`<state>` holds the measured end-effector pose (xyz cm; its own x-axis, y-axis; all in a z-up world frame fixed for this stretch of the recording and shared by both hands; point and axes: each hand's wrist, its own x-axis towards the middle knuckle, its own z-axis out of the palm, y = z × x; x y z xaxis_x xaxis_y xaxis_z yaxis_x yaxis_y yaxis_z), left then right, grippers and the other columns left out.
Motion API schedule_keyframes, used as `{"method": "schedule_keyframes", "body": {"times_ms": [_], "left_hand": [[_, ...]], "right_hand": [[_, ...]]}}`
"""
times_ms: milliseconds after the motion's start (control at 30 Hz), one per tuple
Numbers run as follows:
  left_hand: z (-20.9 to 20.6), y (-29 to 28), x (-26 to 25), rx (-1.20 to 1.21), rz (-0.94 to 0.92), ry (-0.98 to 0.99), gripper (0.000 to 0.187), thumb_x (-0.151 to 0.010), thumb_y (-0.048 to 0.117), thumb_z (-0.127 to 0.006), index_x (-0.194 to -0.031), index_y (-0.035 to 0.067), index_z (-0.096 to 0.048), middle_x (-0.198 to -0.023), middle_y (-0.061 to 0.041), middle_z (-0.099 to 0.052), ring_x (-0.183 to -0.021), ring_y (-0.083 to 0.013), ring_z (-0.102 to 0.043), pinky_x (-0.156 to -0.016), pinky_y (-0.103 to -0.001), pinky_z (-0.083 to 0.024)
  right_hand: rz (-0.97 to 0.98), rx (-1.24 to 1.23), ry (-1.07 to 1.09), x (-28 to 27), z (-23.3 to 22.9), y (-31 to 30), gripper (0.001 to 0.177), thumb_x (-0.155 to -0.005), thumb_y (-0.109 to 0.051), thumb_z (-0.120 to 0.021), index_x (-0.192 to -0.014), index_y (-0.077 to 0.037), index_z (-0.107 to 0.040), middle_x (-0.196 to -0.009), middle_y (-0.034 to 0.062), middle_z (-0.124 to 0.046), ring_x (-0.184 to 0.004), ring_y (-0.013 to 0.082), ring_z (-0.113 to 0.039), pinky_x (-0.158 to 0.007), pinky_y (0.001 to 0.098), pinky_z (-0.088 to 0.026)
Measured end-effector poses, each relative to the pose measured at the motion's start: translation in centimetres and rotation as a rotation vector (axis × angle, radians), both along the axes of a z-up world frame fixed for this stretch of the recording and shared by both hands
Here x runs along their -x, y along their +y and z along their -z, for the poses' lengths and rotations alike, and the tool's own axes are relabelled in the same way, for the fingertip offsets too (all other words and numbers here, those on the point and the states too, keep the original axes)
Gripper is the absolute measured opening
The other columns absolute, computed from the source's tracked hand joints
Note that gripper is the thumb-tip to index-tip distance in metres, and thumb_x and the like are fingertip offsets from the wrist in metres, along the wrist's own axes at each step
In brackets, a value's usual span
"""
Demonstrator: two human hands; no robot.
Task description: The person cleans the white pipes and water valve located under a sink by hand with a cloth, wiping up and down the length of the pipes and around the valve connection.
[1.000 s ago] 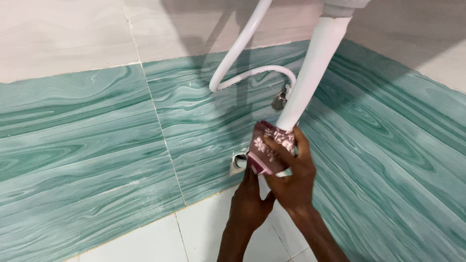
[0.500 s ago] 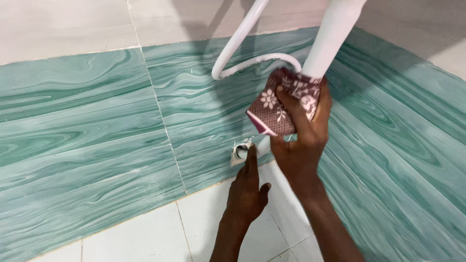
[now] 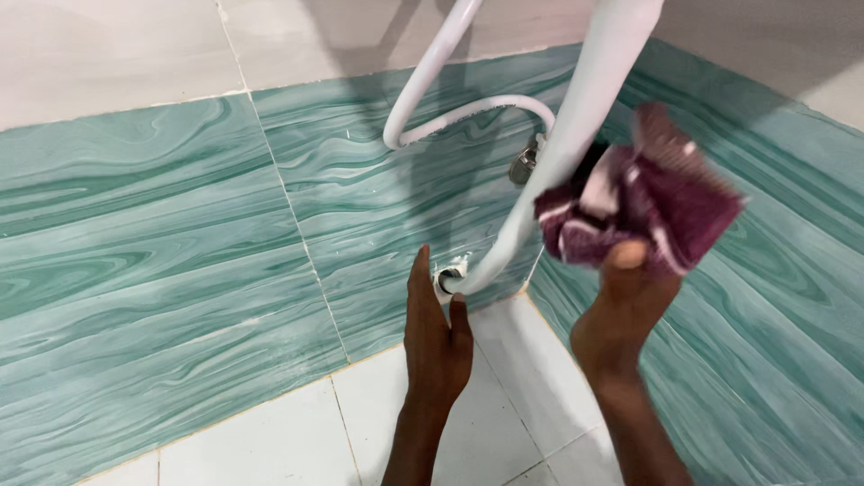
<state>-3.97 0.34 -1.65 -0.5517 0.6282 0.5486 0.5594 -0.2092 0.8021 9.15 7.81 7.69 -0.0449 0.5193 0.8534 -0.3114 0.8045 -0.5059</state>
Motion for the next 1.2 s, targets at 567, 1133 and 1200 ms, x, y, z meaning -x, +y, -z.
{"method": "schedule_keyframes", "body": {"times_ms": [567, 1133, 1200], "left_hand": [[0.4, 0.4, -0.1, 0.212, 0.210, -0.085, 0.092, -0.081, -0.017, -0.044, -0.162, 0.010, -0.011, -0.137, -0.024, -0.062, -0.111, -0.0365, -0.069, -0.091, -0.047, -0.054], [-1.0, 0.2, -1.7, 0.522, 0.251, -0.044, 0.089, -0.094, 0.015, -0.065, -0.162, 0.014, -0.009, -0.140, -0.028, -0.055, -0.127, -0.0454, -0.056, -0.103, -0.051, -0.048], [-0.8, 0.0, -1.5, 0.444, 0.261, -0.008, 0.090, -0.092, 0.011, -0.067, -0.162, 0.013, -0.011, -0.145, -0.028, -0.052, -0.130, -0.0462, -0.053, -0.104, -0.052, -0.047]], "right_hand": [[-0.242, 0.515, -0.287, 6.1, 13.4, 4.0, 0.039, -0.096, -0.022, -0.069, -0.127, -0.001, -0.057, -0.090, 0.0000, -0.065, -0.072, 0.0059, -0.057, -0.059, 0.0234, -0.048], [-0.044, 0.077, -0.014, 5.4, -3.9, 3.9, 0.018, -0.108, -0.008, -0.075, -0.120, 0.001, -0.064, -0.093, 0.0044, -0.070, -0.077, 0.0106, -0.070, -0.069, 0.0249, -0.059], [-0.061, 0.224, 0.054, 6.7, -0.1, 3.2, 0.020, -0.100, -0.010, -0.074, -0.115, -0.001, -0.065, -0.093, 0.0022, -0.071, -0.076, 0.0095, -0.071, -0.068, 0.0263, -0.063]]}}
